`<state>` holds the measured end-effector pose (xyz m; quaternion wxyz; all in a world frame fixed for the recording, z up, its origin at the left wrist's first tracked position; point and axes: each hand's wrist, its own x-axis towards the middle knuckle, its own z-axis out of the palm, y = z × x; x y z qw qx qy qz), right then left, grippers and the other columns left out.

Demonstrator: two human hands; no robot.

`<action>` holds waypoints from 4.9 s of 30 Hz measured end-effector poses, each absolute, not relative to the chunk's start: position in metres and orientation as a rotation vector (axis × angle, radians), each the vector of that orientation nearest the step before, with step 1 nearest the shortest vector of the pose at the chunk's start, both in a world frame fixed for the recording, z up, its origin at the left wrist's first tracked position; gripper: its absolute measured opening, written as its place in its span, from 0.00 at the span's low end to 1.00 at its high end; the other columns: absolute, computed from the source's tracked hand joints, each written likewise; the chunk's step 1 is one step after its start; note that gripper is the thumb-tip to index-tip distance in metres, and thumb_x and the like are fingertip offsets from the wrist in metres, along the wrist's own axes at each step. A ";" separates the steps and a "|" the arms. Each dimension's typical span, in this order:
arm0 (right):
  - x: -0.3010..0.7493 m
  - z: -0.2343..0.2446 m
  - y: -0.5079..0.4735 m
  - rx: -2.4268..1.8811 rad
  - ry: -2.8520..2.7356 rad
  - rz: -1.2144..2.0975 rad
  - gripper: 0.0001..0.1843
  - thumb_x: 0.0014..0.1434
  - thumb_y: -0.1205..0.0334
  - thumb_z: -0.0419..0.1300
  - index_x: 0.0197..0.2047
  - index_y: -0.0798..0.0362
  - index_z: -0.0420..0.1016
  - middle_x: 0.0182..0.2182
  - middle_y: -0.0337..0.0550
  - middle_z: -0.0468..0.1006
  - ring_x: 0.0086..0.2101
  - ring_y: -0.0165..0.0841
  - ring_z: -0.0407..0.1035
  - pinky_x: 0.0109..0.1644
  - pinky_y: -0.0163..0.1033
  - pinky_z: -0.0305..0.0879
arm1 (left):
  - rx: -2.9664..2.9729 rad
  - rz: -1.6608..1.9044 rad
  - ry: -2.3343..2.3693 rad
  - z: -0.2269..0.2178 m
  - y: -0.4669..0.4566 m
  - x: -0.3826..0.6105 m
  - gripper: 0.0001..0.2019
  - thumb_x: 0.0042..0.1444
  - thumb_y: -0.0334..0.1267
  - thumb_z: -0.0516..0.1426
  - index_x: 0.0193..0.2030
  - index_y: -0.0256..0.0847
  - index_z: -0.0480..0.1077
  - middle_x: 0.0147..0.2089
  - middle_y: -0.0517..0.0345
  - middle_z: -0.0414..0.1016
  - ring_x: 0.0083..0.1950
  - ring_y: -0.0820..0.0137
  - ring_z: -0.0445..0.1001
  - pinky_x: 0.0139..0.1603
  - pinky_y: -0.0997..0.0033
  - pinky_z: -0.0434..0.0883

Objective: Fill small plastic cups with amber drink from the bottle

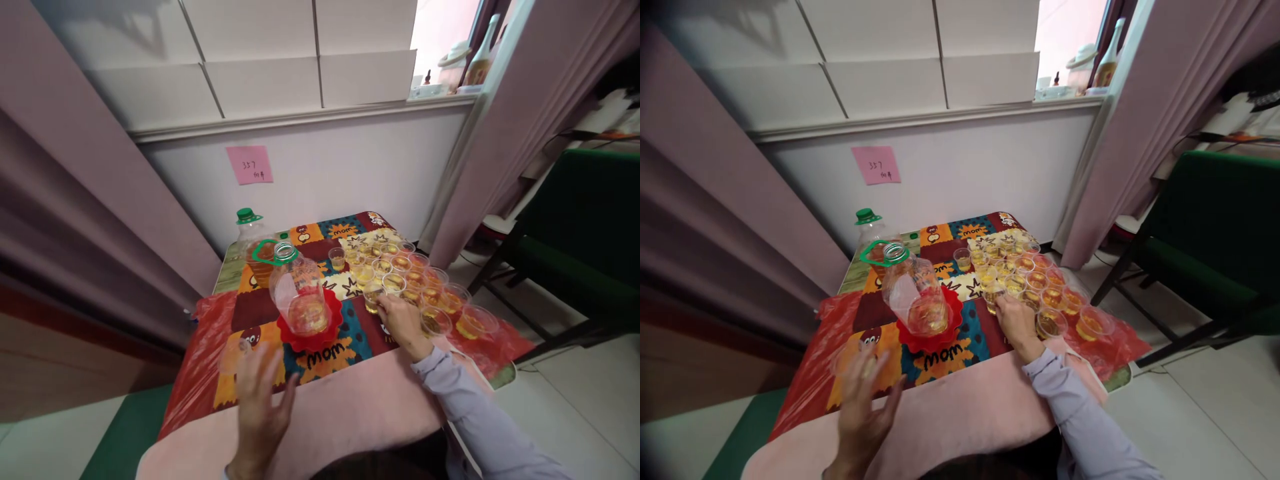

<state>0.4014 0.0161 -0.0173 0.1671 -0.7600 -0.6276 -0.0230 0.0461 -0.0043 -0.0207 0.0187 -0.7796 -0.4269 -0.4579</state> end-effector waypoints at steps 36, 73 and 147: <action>0.451 -0.056 -0.082 -2.014 -0.639 0.144 0.47 0.51 0.25 0.68 0.60 0.56 0.78 0.55 0.63 0.85 0.49 0.55 0.79 0.55 0.58 0.72 | -3.087 -2.494 -2.137 0.029 -0.003 0.179 0.34 0.51 0.45 0.75 0.62 0.46 0.70 0.61 0.48 0.81 0.57 0.59 0.83 0.54 0.60 0.81; 0.327 0.131 0.011 -0.979 -2.204 -0.444 0.29 0.68 0.75 0.58 0.71 0.51 0.74 0.66 0.54 0.80 0.67 0.48 0.73 0.71 0.58 0.75 | -2.797 -2.632 -1.930 0.082 0.001 0.117 0.28 0.51 0.43 0.75 0.57 0.41 0.74 0.56 0.50 0.83 0.56 0.59 0.81 0.62 0.57 0.75; 0.279 0.122 -0.004 -1.036 -1.381 1.153 0.28 0.54 0.55 0.78 0.58 0.46 0.81 0.52 0.46 0.87 0.50 0.44 0.84 0.52 0.47 0.84 | -2.612 -2.539 -1.861 0.097 -0.015 0.127 0.38 0.58 0.49 0.72 0.71 0.48 0.65 0.71 0.41 0.75 0.70 0.50 0.77 0.68 0.52 0.77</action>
